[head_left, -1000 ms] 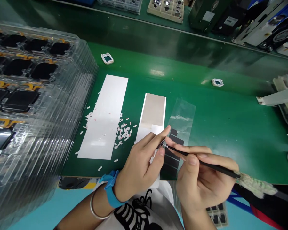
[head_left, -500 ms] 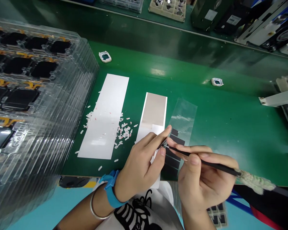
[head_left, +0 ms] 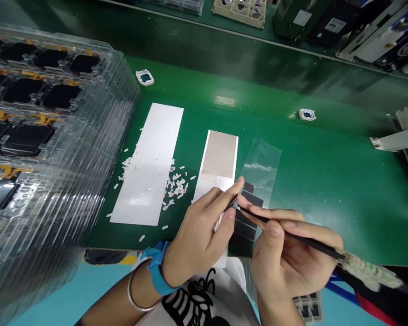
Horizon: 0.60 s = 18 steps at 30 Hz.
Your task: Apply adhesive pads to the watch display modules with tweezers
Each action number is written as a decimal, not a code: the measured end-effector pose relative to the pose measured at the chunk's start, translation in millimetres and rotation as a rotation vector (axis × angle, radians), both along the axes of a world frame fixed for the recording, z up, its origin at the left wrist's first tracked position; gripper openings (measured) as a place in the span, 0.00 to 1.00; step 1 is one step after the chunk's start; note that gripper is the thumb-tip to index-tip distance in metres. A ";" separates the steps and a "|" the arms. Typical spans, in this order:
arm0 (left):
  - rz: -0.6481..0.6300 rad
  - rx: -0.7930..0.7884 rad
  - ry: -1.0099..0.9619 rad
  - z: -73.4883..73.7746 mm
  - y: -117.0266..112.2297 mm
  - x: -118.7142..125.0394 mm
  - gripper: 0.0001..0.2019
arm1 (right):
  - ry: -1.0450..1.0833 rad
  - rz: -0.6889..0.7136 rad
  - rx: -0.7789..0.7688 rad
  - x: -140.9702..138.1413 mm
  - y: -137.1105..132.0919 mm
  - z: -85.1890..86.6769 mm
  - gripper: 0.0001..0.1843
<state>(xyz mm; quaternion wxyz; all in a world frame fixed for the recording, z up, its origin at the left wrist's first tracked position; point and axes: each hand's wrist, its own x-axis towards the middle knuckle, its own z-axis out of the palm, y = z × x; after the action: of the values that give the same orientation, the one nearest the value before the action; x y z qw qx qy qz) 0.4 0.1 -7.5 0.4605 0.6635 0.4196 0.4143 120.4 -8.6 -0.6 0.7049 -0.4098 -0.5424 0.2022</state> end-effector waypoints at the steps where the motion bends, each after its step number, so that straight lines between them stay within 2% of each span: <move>1: 0.001 -0.001 0.004 -0.2 0.0 0.1 0.25 | 0.001 0.002 0.006 0.1 -0.1 -0.1 0.15; 12: -0.014 -0.018 0.033 0.2 1.5 -0.2 0.25 | -0.078 -0.018 0.005 7.2 -3.9 -4.5 0.16; 18: -0.015 -0.018 0.008 1.7 -0.1 -0.5 0.25 | -0.067 0.036 0.016 4.9 -1.6 -2.6 0.16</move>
<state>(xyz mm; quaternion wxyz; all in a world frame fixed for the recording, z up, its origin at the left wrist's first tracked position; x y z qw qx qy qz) -0.2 0.1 -5.8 0.4680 0.6642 0.4200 0.4043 125.3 -10.1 -3.2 0.6857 -0.4008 -0.5748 0.1967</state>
